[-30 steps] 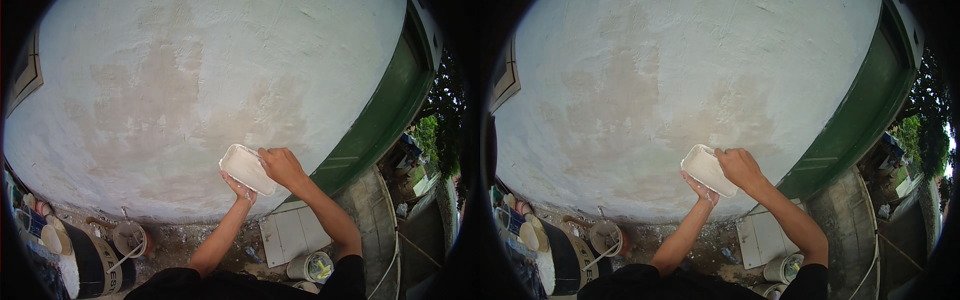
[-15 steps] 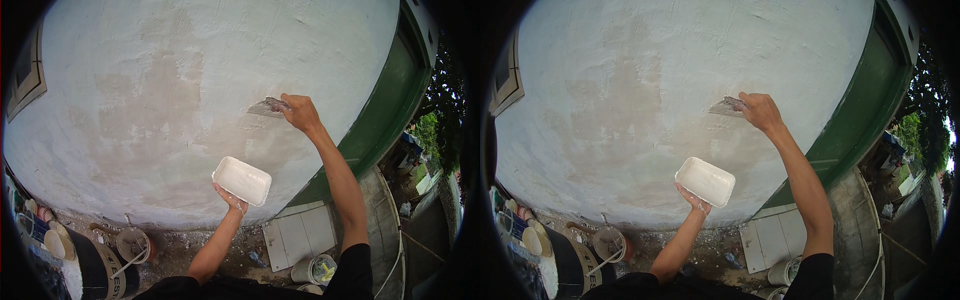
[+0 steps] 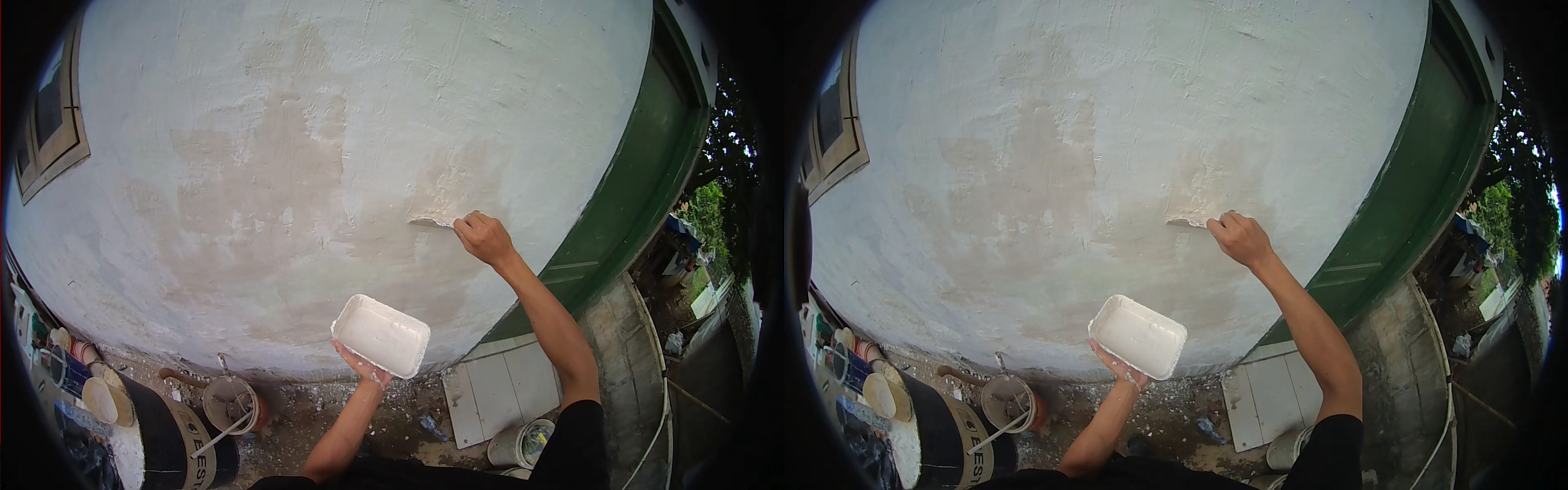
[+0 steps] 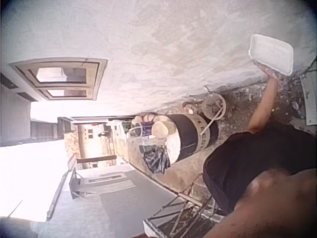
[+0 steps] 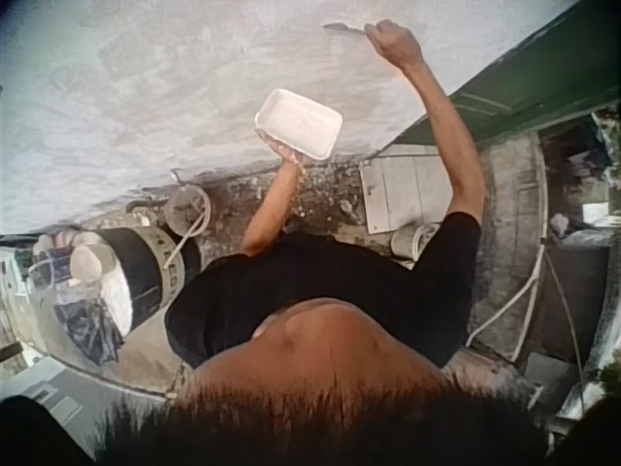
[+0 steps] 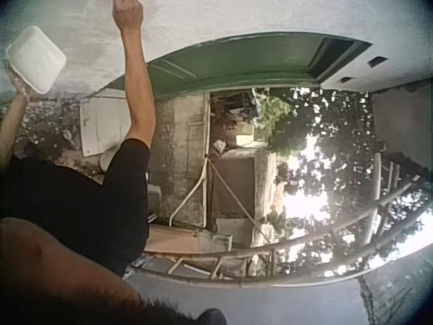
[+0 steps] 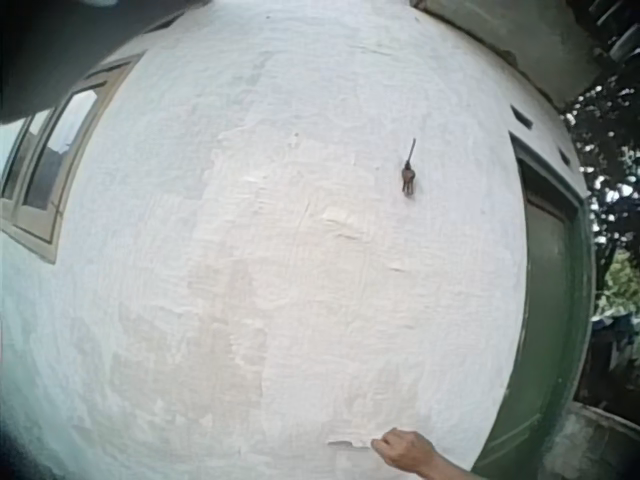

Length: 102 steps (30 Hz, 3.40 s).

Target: The person applies white wall filler from a container onto an exterior wall using a putty knife.

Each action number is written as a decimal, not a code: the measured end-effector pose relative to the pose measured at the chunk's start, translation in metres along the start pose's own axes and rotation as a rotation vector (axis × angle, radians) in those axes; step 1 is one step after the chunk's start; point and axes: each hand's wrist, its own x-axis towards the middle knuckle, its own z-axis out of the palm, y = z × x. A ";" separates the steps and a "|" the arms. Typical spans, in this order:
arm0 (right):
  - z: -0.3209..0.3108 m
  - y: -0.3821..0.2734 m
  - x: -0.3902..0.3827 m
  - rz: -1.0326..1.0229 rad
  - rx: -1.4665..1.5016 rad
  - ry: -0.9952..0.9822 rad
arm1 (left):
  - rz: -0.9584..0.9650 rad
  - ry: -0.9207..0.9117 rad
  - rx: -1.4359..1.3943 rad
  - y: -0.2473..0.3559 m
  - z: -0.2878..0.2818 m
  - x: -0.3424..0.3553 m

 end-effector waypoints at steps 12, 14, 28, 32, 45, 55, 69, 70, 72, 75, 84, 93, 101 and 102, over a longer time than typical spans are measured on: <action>-0.092 0.033 0.086 0.184 -0.113 0.112 | 0.021 0.068 0.017 0.014 -0.013 -0.009; -0.102 0.034 0.088 0.322 0.233 -0.064 | 0.043 0.051 0.009 0.020 -0.013 -0.010; -0.048 0.024 0.049 0.171 -0.083 0.143 | 0.040 0.036 0.013 0.033 -0.010 -0.018; -0.094 0.037 0.073 0.325 0.034 0.139 | 0.038 0.034 -0.009 0.033 -0.024 -0.011; -0.093 0.070 0.079 0.468 0.437 -0.016 | 0.012 -0.061 -0.049 0.032 -0.019 -0.015; -0.014 -0.003 0.000 -0.035 0.124 -0.088 | 0.102 0.086 -0.010 0.046 -0.014 -0.010; -0.053 0.014 0.025 0.029 0.046 0.078 | 0.127 0.038 -0.075 0.045 -0.027 -0.006; -0.054 0.016 0.024 0.043 0.158 0.028 | 0.139 0.052 -0.057 0.045 -0.028 -0.006; -0.049 0.011 0.017 0.000 0.199 0.023 | 0.143 0.059 -0.050 0.046 -0.031 -0.006; -0.028 -0.001 -0.006 -0.030 0.134 0.003 | 0.123 0.059 -0.055 0.046 -0.023 -0.011; -0.021 0.003 -0.003 0.093 -0.228 0.146 | 0.109 0.084 -0.032 0.050 -0.008 -0.020; -0.079 0.024 0.033 0.467 0.519 -0.094 | 0.140 0.102 -0.009 0.051 -0.004 -0.017; -0.056 0.040 0.043 0.411 0.123 0.031 | 0.085 -0.026 -0.089 0.044 -0.017 -0.013; -0.062 0.043 0.048 0.462 0.039 0.082 | 0.094 -0.022 -0.112 0.043 -0.017 -0.012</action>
